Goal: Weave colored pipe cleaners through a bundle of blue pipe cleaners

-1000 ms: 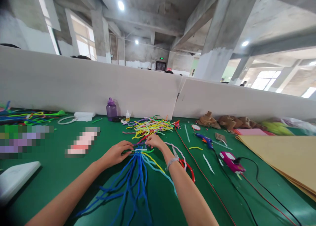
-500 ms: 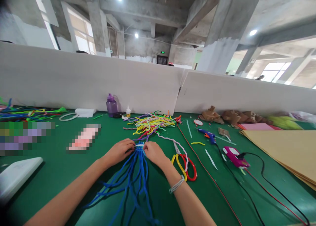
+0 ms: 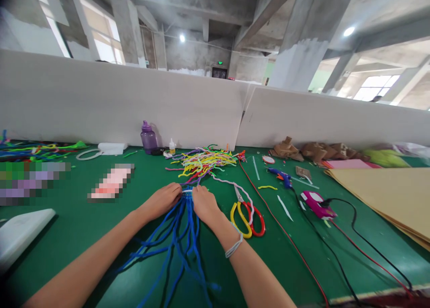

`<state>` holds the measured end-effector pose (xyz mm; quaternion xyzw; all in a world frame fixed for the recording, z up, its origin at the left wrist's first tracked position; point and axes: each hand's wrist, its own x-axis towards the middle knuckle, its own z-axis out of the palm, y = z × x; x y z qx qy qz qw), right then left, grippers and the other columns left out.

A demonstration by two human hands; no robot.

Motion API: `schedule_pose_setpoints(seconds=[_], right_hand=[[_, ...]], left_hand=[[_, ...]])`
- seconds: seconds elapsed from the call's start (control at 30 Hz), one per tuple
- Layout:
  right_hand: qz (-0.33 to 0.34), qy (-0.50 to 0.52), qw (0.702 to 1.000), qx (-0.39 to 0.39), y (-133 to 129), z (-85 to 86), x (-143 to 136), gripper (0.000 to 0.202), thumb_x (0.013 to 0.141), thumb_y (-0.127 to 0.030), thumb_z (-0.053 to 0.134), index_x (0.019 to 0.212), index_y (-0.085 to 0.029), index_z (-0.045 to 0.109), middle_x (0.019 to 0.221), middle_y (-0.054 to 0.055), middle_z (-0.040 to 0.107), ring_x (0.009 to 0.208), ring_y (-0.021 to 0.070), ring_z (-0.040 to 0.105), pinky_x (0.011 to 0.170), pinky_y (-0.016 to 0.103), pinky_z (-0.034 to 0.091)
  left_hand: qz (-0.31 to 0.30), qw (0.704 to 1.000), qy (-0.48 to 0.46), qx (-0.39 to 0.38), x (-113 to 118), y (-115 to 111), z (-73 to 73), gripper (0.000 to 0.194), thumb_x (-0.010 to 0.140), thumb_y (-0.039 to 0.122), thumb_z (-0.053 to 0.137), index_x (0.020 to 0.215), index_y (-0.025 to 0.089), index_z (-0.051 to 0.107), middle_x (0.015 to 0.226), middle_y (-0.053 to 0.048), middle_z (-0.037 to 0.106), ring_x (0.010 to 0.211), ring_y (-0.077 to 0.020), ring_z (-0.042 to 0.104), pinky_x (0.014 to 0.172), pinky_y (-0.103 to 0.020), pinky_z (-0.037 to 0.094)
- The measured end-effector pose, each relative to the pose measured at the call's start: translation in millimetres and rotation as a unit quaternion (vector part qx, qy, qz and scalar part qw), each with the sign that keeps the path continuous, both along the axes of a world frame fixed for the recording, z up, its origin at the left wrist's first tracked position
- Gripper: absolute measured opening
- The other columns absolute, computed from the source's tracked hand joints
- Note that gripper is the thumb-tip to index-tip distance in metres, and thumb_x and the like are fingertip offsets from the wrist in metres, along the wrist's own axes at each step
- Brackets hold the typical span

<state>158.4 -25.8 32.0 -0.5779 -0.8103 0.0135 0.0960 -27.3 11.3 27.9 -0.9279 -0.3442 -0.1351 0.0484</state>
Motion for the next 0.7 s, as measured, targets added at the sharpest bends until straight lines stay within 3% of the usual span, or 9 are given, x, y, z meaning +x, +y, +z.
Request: schedule_pose_setpoints(seconds=[0.27, 0.5, 0.7], right_hand=[[0.002, -0.026, 1.000, 0.004, 3, -4.4, 4, 0.024, 0.094, -0.019, 0.036, 0.102, -0.012, 0.058, 0.103, 0.013, 0.059, 0.100, 0.0241, 0.053, 0.079, 0.031, 0.044], [-0.006, -0.025, 1.000, 0.002, 0, -2.8, 4, 0.022, 0.095, -0.021, 0.037, 0.103, -0.014, 0.057, 0.103, 0.012, 0.060, 0.097, 0.0224, 0.054, 0.074, 0.029, 0.045], [-0.002, -0.026, 1.000, 0.003, 1, -3.4, 5, 0.020, 0.094, -0.021, 0.038, 0.102, -0.015, 0.056, 0.103, 0.010, 0.060, 0.098, 0.0218, 0.053, 0.076, 0.029, 0.044]], left_hand=[[-0.001, 1.000, -0.011, -0.005, -4, 1, 1.1, 0.013, 0.092, 0.019, 0.042, 0.084, 0.016, 0.052, 0.085, -0.006, 0.053, 0.081, -0.0205, 0.048, 0.076, -0.034, 0.043], [-0.063, 0.997, -0.038, -0.034, -13, 2, 5.5, 0.017, 0.093, 0.018, 0.043, 0.099, 0.021, 0.059, 0.100, -0.004, 0.059, 0.096, -0.0174, 0.052, 0.086, -0.030, 0.042], [-0.085, 0.993, -0.062, -0.060, -12, 5, 2.4, 0.019, 0.093, 0.022, 0.047, 0.092, 0.021, 0.066, 0.097, -0.004, 0.064, 0.095, -0.0166, 0.054, 0.086, -0.029, 0.044]])
